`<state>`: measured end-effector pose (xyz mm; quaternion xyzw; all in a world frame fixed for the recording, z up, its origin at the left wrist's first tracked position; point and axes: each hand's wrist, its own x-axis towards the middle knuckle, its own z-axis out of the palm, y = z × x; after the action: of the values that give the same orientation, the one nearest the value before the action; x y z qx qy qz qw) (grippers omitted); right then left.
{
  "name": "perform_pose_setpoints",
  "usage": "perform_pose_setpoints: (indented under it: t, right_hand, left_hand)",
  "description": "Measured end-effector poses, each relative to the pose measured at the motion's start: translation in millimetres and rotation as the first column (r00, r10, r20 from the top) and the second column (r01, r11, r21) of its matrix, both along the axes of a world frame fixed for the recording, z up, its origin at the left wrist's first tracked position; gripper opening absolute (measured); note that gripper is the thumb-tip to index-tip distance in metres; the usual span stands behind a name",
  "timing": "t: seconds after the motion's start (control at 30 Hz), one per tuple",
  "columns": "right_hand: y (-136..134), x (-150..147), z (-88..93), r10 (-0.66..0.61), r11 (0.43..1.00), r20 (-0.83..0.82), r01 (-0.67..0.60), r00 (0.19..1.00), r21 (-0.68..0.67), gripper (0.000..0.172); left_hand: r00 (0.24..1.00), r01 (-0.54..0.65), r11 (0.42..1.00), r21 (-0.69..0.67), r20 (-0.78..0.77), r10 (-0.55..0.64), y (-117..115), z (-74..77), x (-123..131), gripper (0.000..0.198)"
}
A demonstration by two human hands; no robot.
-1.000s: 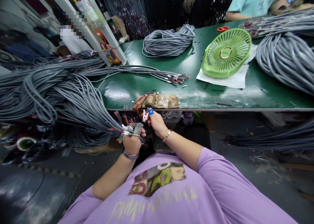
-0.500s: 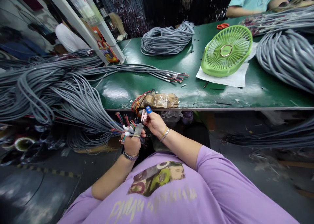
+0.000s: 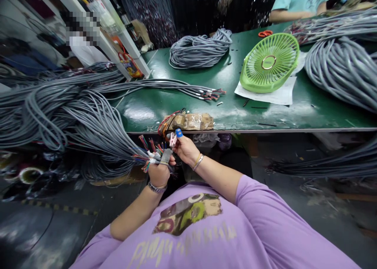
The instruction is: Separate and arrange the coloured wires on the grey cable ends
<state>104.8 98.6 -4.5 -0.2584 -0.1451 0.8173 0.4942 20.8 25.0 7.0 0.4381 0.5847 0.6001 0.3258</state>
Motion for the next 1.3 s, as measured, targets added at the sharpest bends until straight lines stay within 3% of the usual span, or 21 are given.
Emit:
perform_pose_setpoints:
  t: [0.2,0.4,0.8,0.97,1.07,1.2,1.3]
  right_hand:
    - [-2.4,7.6,-6.3,0.152,0.988,-0.062,-0.151,0.986,0.014,0.056]
    - [-4.7,20.6,-14.2,0.172,0.984,-0.092,-0.175,0.981,-0.034,0.054]
    - [-14.2,31.3,-23.1,0.185,0.981,-0.031,-0.186,0.982,-0.057,0.041]
    - [-19.2,43.0,-17.5,0.112,0.980,0.225,-0.146,0.968,0.137,0.038]
    - [-28.4,50.1,-7.3,0.036,0.921,0.438,-0.200,0.898,0.335,0.034]
    - [-47.1,47.1,3.1,0.142,0.807,0.472,-0.378,0.870,0.454,0.035]
    - [-55.8,41.2,3.0,0.112,0.802,0.515,-0.383,0.850,0.458,0.030]
  left_hand:
    - [0.994,-0.008,1.000,-0.019,0.110,0.010,-0.6,-10.7,-3.5,0.024]
    - [0.986,-0.016,0.999,-0.034,0.167,0.021,-13.6,-13.5,-10.5,0.021]
    - [0.886,0.188,0.982,-0.022,0.436,-0.160,-18.0,-15.9,-17.4,0.027]
    - [0.878,0.261,0.963,-0.073,0.434,-0.205,-19.7,-17.6,-21.7,0.036]
    - [0.906,0.308,0.937,-0.167,0.351,-0.235,-23.7,-21.5,-25.3,0.037]
    - [0.927,0.369,0.891,-0.265,0.169,-0.334,-28.7,-18.6,-24.0,0.032]
    - [0.916,0.401,0.878,-0.261,0.087,-0.392,-31.6,-12.1,-20.6,0.026]
